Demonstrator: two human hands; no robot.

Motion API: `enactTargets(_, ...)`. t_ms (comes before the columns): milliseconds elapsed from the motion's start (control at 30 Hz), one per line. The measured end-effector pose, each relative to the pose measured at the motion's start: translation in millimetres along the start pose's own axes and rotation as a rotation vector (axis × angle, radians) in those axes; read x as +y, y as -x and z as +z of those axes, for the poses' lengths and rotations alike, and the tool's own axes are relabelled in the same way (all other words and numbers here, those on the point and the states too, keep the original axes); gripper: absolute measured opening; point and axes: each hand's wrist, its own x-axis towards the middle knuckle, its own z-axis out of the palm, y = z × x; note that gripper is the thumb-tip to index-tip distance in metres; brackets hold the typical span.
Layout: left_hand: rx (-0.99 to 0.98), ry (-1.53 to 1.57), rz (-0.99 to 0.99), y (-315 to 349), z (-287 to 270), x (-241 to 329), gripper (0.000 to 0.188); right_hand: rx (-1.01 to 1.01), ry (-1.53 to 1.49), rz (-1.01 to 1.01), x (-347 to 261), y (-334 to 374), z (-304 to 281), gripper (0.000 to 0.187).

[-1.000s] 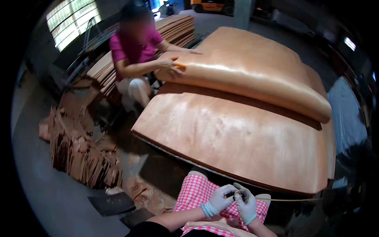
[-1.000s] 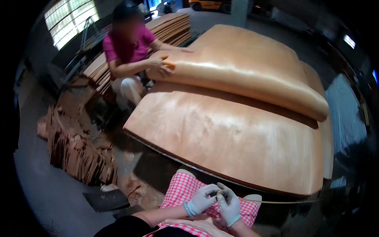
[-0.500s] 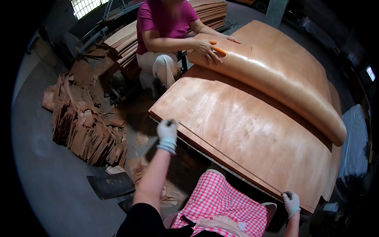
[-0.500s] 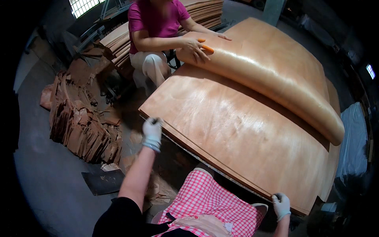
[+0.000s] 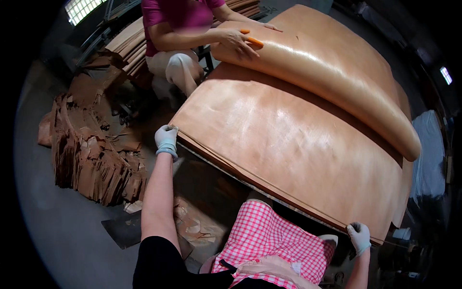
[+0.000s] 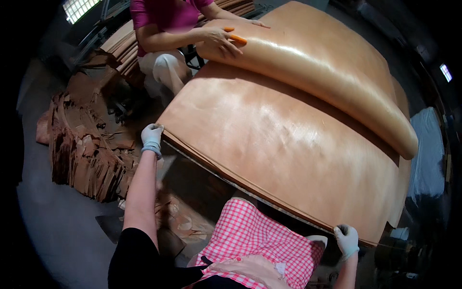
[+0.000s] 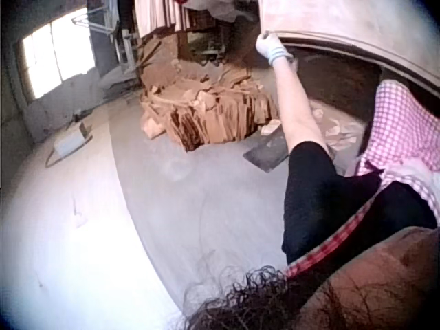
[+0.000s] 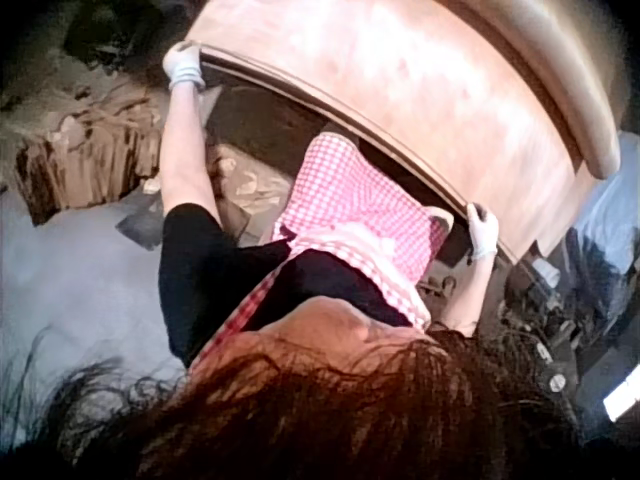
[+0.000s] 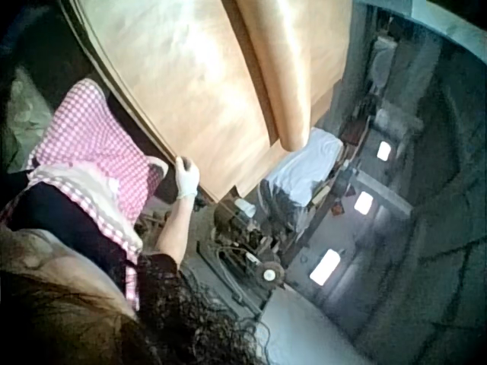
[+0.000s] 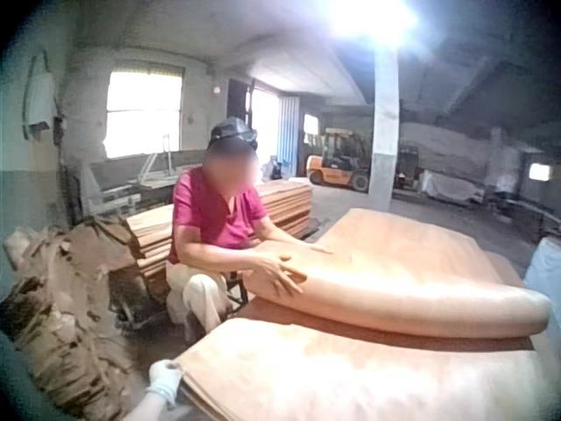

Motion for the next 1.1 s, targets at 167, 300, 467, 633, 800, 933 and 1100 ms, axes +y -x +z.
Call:
enactTargets(167, -0.092, -0.194, 0.041, -4, 10, -4, 0.026, -0.057, 0.21, 0.076, 29, -22, 17, 0.034)
enactTargets(300, -0.149, -0.025, 0.005, 8, 18, 6, 0.031, 0.083, 0.313, 0.036, 53, -29, 13, 0.04)
enactTargets(467, -0.059, -0.236, 0.044, -20, -6, -16, 0.053, -0.021, 0.328, 0.161, 44, -51, 19, 0.044)
enactTargets(633, 0.185, -0.773, 0.01, 61, 17, 91, 0.072, -0.047, 0.297, 0.269, 57, -44, 24, 0.044)
enactTargets(800, -0.143, -0.483, 0.745, 216, 99, 115, 0.063, -0.052, 0.294, 0.178, 53, -56, 36, 0.043)
enactTargets(933, -0.736, -0.359, 1.09, 450, 171, 195, 0.075, -0.006, 0.281, 0.2, 55, -50, 35, 0.042)
enactTargets(1100, -0.943, -0.441, 1.179, 548, 215, 220, 0.088, -0.05, 0.212, 0.176, 56, -46, 32, 0.036)
